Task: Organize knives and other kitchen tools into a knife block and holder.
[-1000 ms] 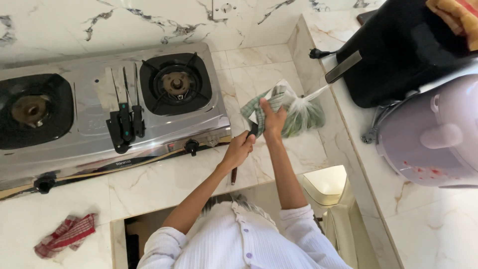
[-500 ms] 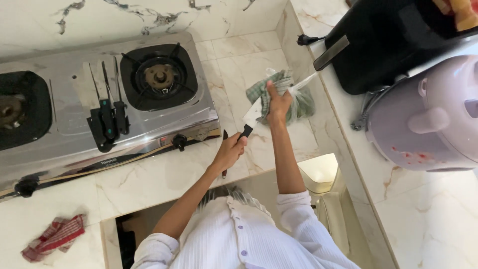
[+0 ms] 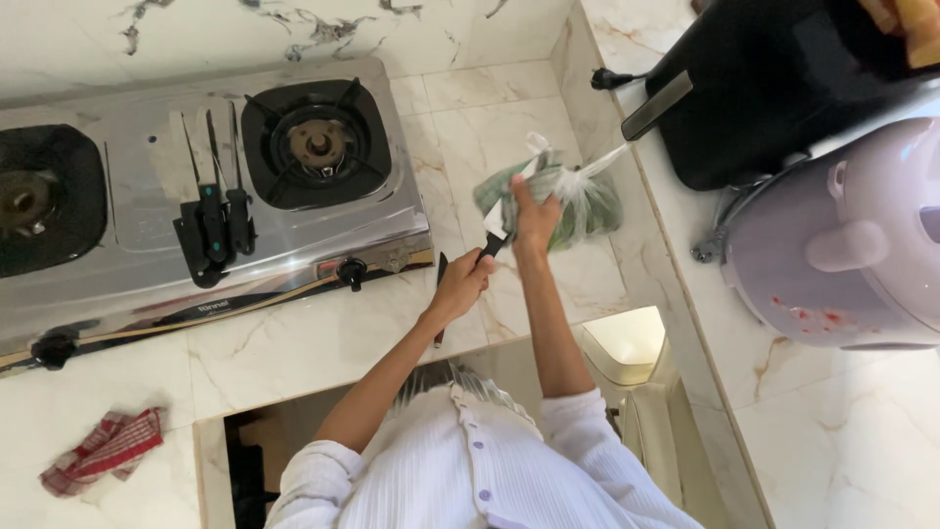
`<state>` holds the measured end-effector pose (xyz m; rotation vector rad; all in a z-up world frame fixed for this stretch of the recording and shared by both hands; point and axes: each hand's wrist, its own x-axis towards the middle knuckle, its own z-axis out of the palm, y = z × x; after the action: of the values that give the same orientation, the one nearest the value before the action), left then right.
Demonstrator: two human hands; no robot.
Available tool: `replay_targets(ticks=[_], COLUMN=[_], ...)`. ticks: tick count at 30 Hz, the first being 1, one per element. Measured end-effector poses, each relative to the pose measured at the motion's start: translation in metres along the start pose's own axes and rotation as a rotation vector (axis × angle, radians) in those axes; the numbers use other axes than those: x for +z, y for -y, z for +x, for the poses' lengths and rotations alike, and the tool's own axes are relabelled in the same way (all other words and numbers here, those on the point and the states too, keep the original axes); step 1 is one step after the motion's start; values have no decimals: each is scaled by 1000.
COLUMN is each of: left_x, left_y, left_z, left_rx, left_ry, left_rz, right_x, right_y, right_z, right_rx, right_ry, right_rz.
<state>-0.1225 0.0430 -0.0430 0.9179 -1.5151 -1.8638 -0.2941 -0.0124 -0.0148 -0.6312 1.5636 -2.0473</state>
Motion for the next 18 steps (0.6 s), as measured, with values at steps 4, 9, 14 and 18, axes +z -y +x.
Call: replay_targets(ticks=[4, 9, 14, 18], left_x=[2, -3, -5, 14], left_y=[-5, -13, 19, 55], left_z=[-8, -48, -3, 42], left_rx=[-42, 24, 93, 297], left_ry=[-50, 38, -186, -355], left_rz=[21, 65, -127, 351], right_x=[-6, -29, -40, -15], right_y=[2, 39, 49, 28], right_z=[-2, 63, 3, -89], right_rx=[103, -5, 30, -3], right_ry=[80, -117, 43, 323], right_rz=[-35, 80, 269, -81])
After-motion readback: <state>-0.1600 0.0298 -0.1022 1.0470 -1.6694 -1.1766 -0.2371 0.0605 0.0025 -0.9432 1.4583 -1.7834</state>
